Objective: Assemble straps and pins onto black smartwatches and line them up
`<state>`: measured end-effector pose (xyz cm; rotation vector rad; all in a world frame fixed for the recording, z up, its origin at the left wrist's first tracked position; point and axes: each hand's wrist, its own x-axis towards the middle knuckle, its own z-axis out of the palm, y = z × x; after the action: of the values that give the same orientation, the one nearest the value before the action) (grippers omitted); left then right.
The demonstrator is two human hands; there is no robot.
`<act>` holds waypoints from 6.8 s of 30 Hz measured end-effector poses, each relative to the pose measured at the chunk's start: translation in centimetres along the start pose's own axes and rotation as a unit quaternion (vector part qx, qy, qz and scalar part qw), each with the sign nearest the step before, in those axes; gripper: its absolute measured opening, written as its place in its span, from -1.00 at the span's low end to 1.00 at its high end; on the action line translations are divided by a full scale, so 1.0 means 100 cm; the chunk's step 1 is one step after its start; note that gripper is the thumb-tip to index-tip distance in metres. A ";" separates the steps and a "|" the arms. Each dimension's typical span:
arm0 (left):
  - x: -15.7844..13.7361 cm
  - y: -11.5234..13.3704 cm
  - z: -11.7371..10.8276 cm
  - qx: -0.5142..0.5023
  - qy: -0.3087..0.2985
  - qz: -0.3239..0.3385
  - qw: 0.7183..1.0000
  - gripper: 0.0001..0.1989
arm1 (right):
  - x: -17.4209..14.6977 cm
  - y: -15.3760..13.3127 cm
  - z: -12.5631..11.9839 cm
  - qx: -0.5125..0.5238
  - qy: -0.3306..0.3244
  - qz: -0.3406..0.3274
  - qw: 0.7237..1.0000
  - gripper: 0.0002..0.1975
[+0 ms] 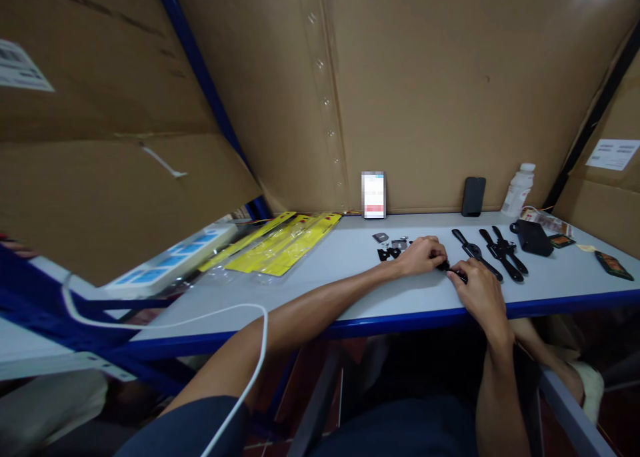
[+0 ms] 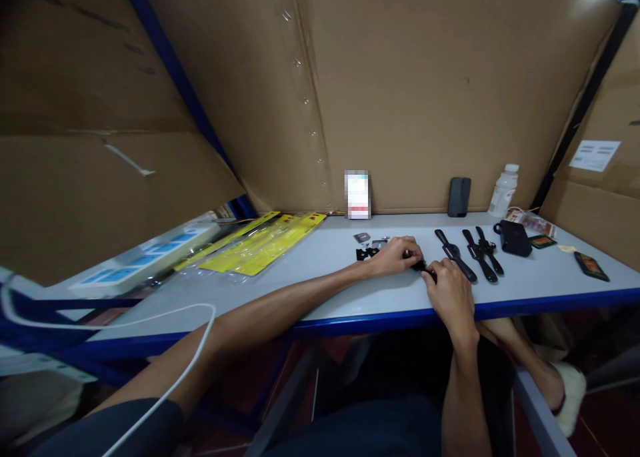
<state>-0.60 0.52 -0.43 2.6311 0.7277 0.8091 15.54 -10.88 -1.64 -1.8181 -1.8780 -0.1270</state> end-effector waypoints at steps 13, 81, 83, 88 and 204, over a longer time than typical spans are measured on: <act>-0.001 -0.006 0.004 -0.119 0.033 -0.036 0.992 -0.67 | 0.000 0.002 0.001 0.013 0.006 -0.003 1.000 -0.83; -0.004 0.000 0.004 -0.226 0.065 -0.060 0.970 -0.69 | -0.001 0.004 0.001 0.033 0.012 -0.002 0.999 -0.83; -0.004 -0.003 0.005 -0.275 0.044 -0.049 0.959 -0.69 | -0.001 0.004 0.001 0.032 0.012 -0.001 0.999 -0.83; -0.003 -0.008 0.004 -0.236 0.081 -0.069 0.966 -0.68 | 0.000 0.004 0.001 0.024 0.002 0.007 1.000 -0.76; -0.006 0.010 0.008 0.071 0.031 -0.040 0.996 -0.86 | 0.002 0.013 0.007 0.046 0.021 0.003 0.999 -0.65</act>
<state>-0.17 -0.77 -0.93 2.6902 0.9329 0.8504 16.58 -10.28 -2.57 -1.7461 -1.8192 -0.0748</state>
